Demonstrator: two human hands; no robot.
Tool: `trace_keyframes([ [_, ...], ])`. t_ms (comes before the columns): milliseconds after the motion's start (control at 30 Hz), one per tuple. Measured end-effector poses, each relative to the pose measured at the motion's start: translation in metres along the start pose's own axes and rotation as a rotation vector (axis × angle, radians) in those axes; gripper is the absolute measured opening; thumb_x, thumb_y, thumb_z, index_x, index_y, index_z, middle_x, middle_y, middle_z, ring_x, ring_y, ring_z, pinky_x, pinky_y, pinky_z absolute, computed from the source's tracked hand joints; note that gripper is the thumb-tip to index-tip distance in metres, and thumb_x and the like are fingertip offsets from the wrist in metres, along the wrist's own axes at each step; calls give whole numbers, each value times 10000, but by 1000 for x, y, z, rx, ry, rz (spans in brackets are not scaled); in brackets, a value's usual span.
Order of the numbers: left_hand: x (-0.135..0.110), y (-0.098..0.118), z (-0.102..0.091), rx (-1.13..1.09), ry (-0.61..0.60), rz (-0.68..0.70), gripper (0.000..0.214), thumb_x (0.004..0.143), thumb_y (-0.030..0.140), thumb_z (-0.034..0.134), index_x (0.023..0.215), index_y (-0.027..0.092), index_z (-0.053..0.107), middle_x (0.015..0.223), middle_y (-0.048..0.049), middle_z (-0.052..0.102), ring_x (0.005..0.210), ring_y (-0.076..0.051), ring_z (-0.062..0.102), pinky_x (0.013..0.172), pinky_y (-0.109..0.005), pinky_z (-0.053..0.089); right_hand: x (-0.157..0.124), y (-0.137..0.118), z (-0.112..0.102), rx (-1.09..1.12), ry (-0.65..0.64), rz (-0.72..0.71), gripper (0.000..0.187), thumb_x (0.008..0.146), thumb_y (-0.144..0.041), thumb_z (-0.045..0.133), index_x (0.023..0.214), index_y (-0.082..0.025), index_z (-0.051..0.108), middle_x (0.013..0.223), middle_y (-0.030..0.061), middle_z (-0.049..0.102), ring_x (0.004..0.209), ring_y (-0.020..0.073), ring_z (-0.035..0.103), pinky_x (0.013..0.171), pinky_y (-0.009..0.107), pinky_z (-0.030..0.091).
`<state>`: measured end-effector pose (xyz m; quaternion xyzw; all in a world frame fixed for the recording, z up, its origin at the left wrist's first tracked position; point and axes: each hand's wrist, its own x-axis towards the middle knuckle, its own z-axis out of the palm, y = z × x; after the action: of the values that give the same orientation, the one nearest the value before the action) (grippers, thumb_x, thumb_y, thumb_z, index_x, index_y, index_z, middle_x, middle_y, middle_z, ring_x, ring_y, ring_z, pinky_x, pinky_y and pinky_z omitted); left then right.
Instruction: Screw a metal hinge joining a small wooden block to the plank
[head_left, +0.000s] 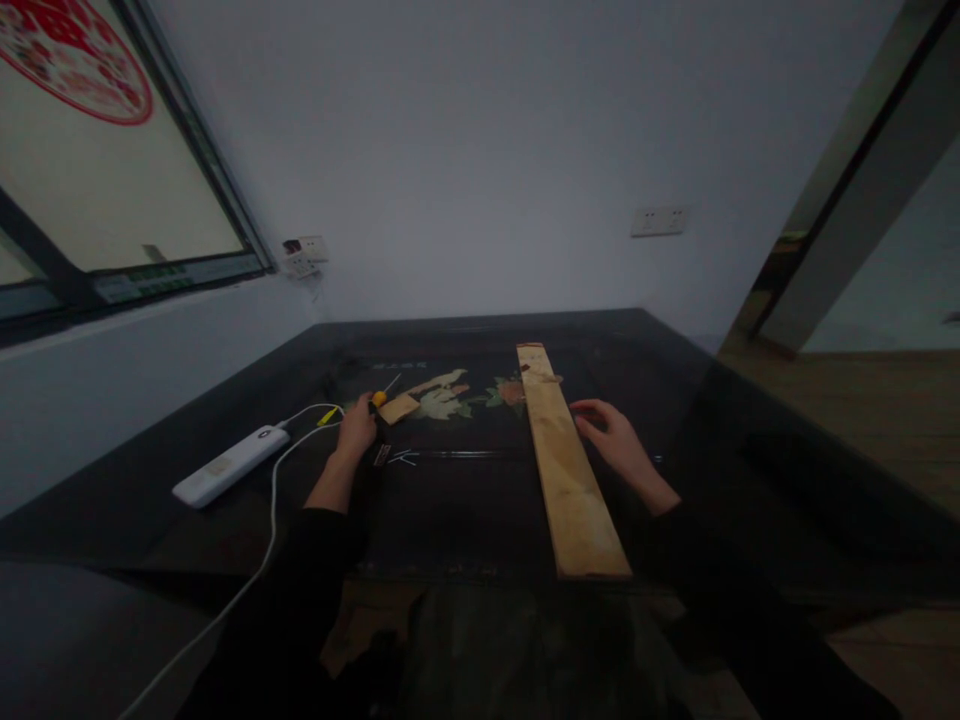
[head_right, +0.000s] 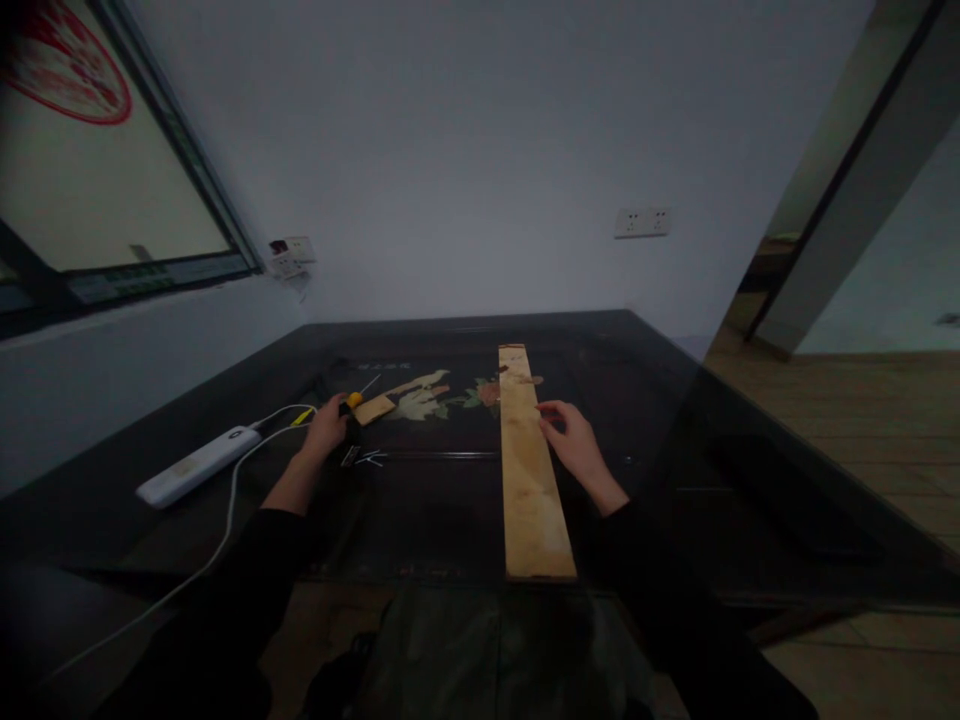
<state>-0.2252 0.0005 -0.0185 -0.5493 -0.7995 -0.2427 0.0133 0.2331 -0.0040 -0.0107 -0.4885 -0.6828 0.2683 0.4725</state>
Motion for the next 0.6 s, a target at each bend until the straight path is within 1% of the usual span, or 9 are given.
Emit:
trace_keyframes([
  [100, -1, 14, -6, -153, 41, -25, 483, 838, 88, 508, 1320, 103, 480, 1261, -192, 613, 1181, -300, 576, 978, -394, 442, 5, -13, -3, 83, 76, -60, 236, 807, -343, 571, 978, -196, 640, 1055, 97, 662, 972, 220, 621, 852, 378, 516],
  [200, -10, 47, -5, -461, 23, -28, 426, 823, 104, 531, 1248, 142, 533, 1243, -137, 627, 1190, -270, 568, 1019, -407, 426, 15, -25, -1, 201, 74, -72, 219, 795, -338, 596, 949, -191, 646, 1020, 92, 681, 961, 218, 635, 864, 383, 517],
  [267, -25, 80, 1, -798, -98, -5, 414, 812, 117, 547, 1223, 163, 547, 1198, -113, 646, 1140, -244, 598, 1003, -414, 448, 23, -31, 6, 275, 3, -42, 225, 797, -323, 601, 969, -189, 658, 995, 87, 694, 954, 211, 649, 871, 384, 520],
  [300, -35, 99, 5, -982, -196, 3, 418, 808, 130, 558, 1224, 173, 546, 1166, -105, 657, 1092, -232, 622, 981, -412, 467, 27, -33, 10, 305, -47, -7, 237, 805, -314, 599, 996, -189, 663, 988, 86, 701, 951, 207, 655, 871, 383, 524],
  [333, -46, 118, 9, -1148, -317, 13, 428, 806, 150, 582, 1231, 180, 542, 1137, -100, 666, 1055, -223, 638, 971, -409, 476, 30, -34, 15, 333, -98, 47, 250, 817, -306, 595, 1027, -188, 665, 987, 89, 707, 951, 202, 661, 867, 381, 529],
  [367, -58, 137, 14, -1283, -400, 15, 444, 799, 161, 607, 1237, 184, 537, 1104, -95, 673, 1026, -214, 647, 968, -401, 478, 32, -35, 20, 363, -143, 117, 261, 830, -301, 591, 1052, -185, 666, 993, 95, 713, 950, 199, 668, 862, 380, 535],
  [400, -70, 155, 19, -1392, -449, 18, 458, 786, 161, 634, 1233, 188, 540, 1081, -88, 677, 1011, -204, 651, 970, -388, 478, 33, -35, 25, 397, -185, 187, 272, 842, -301, 589, 1076, -184, 665, 1011, 101, 715, 955, 198, 672, 860, 380, 540],
  [500, -103, 198, 30, -1567, -528, 26, 481, 773, 153, 668, 1232, 214, 538, 1120, -77, 672, 1028, -199, 649, 966, -369, 482, 30, -33, 36, 528, -256, 320, 279, 843, -346, 618, 1066, -191, 680, 1055, 103, 717, 964, 198, 682, 865, 374, 545],
  [600, -121, 220, 35, -1548, -548, 16, 533, 756, 166, 699, 1252, 229, 514, 1155, -82, 671, 990, -212, 665, 915, -372, 509, 23, -30, 40, 662, -211, 293, 328, 773, -409, 686, 1015, -186, 690, 1051, 84, 721, 928, 194, 689, 874, 353, 541],
])
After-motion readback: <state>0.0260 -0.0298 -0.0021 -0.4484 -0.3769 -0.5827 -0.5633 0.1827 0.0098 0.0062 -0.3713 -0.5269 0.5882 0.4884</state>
